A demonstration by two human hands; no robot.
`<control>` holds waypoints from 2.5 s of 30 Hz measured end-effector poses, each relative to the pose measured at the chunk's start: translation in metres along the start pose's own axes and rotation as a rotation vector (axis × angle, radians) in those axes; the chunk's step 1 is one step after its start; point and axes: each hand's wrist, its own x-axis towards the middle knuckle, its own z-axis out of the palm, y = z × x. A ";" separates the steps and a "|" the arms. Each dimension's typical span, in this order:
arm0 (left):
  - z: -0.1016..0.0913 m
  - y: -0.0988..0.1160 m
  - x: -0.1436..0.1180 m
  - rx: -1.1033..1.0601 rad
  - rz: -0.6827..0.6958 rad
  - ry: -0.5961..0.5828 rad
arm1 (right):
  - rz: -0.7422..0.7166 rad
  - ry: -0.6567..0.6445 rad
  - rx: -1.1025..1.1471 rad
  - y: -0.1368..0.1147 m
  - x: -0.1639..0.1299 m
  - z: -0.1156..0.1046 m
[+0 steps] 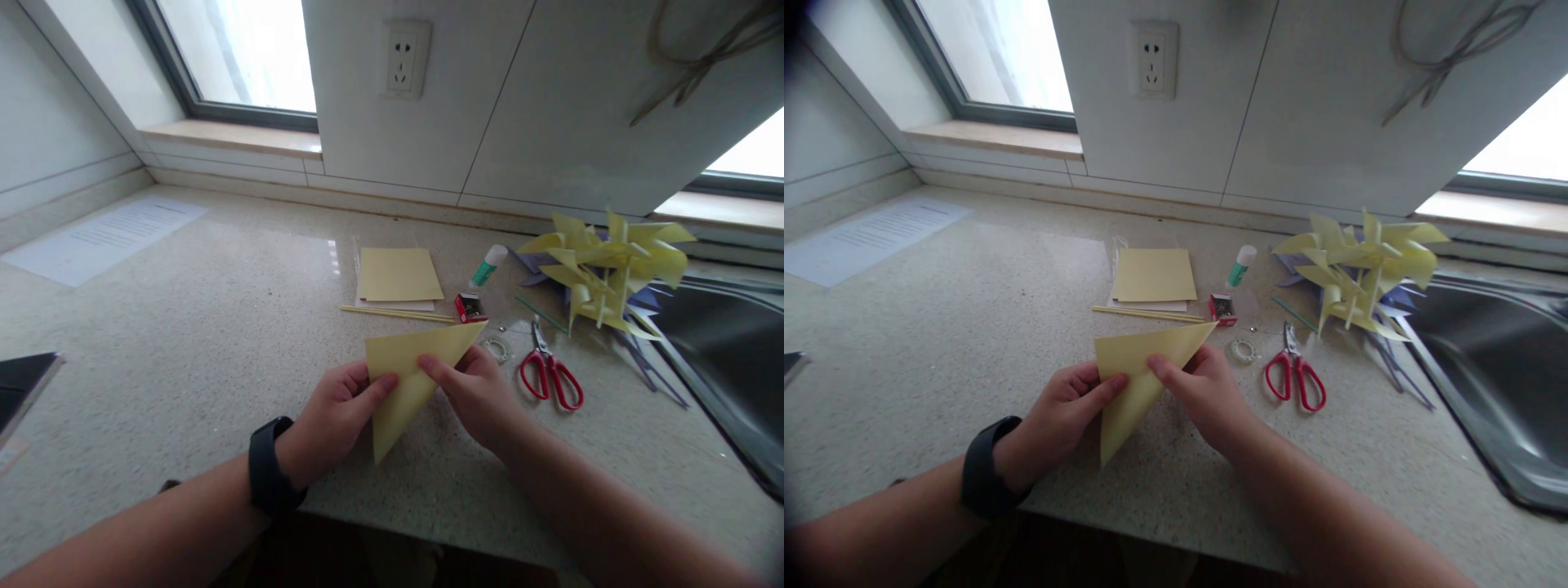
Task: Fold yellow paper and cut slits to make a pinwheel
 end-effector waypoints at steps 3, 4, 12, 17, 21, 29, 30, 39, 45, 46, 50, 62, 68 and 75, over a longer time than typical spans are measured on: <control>0.000 0.001 0.000 0.020 -0.001 0.022 | -0.009 -0.010 0.001 0.001 0.001 -0.002; 0.000 0.001 0.000 0.025 -0.007 0.027 | -0.016 -0.006 0.004 0.000 0.001 -0.003; 0.001 0.002 -0.001 0.005 -0.013 0.050 | -0.118 0.085 0.036 -0.009 0.004 -0.009; 0.002 0.003 -0.002 0.001 -0.003 0.058 | -0.133 0.108 0.025 -0.012 0.003 -0.009; 0.002 0.003 -0.003 0.016 0.000 0.047 | -0.132 0.106 0.049 -0.012 0.002 -0.008; 0.000 -0.001 -0.005 0.060 0.035 -0.008 | -0.001 0.033 0.032 -0.001 -0.009 0.005; 0.000 -0.002 -0.005 0.072 0.042 -0.019 | 0.005 0.048 0.015 0.000 -0.010 0.006; 0.001 0.006 -0.004 -0.075 0.150 0.051 | 0.099 -0.043 0.030 -0.010 -0.007 -0.005; 0.001 0.011 -0.005 -0.181 0.244 0.096 | 0.129 -0.147 0.019 -0.011 -0.002 -0.013; 0.000 0.011 -0.005 -0.182 0.248 0.087 | 0.132 -0.149 0.017 -0.011 -0.001 -0.014; -0.003 0.011 -0.003 -0.200 0.247 0.086 | 0.139 -0.138 -0.001 -0.012 0.003 -0.019; -0.002 0.012 -0.001 -0.121 0.267 0.138 | 0.146 -0.157 -0.044 -0.012 0.007 -0.027; -0.004 0.010 0.001 -0.098 0.268 0.153 | 0.141 -0.154 -0.074 -0.012 0.007 -0.028; -0.003 0.011 0.000 -0.087 0.248 0.182 | 0.141 -0.162 -0.070 -0.013 0.005 -0.027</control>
